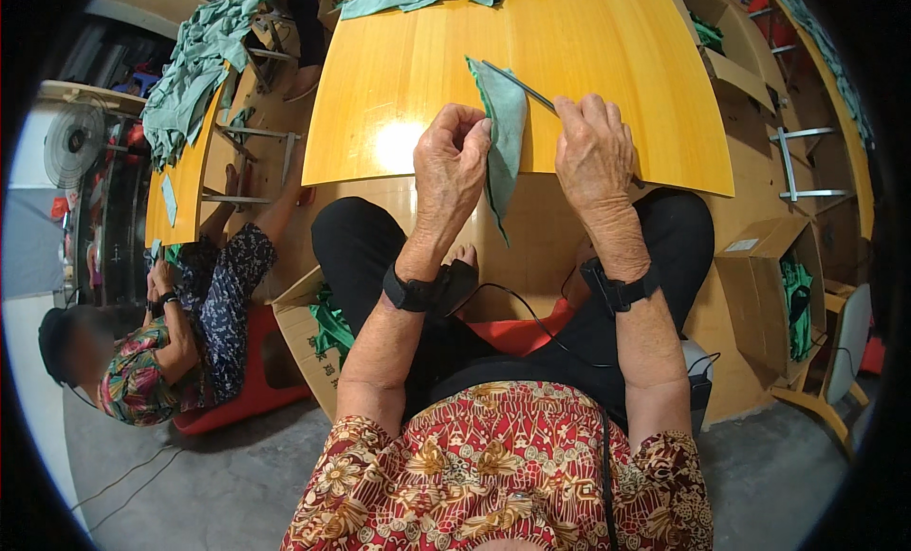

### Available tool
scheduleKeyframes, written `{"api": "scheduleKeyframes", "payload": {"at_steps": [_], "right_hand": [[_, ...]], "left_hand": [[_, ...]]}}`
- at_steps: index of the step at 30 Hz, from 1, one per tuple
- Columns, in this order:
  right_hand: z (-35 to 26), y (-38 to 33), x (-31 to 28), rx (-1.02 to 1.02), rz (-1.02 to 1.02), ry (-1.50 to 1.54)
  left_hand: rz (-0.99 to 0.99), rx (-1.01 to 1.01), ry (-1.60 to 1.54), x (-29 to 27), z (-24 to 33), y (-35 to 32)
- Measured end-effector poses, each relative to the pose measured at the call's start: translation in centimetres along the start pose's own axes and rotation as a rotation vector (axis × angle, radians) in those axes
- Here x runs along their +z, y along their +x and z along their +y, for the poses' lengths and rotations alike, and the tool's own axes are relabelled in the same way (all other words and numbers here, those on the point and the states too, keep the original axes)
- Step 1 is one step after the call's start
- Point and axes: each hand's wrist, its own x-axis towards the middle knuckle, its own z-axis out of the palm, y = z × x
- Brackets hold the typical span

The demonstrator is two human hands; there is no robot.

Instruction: Folding and turning green fabric strips using a thin rod tool.

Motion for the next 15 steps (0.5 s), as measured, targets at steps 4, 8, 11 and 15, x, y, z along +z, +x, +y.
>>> {"api": "scheduleKeyframes", "payload": {"at_steps": [4, 8, 11, 15], "right_hand": [[-0.3, -0.1, 0.6, -0.001, -0.011, 0.041], [-1.1, -0.2, -0.2, -0.116, 0.159, 0.208], [-3.2, -0.4, -2.8, -0.219, 0.175, 0.42], [-3.7, -1.3, -3.3, -0.397, 0.04, 0.521]], "left_hand": [[0.003, 0.015, -0.023, -0.3, -0.5, -0.5], [-0.018, -0.008, -0.025, -0.7, -0.2, -1.1], [-0.081, -0.093, -0.105, -1.5, 0.7, -1.6], [-0.118, -0.069, -0.177, -2.6, 1.7, -2.7]]}}
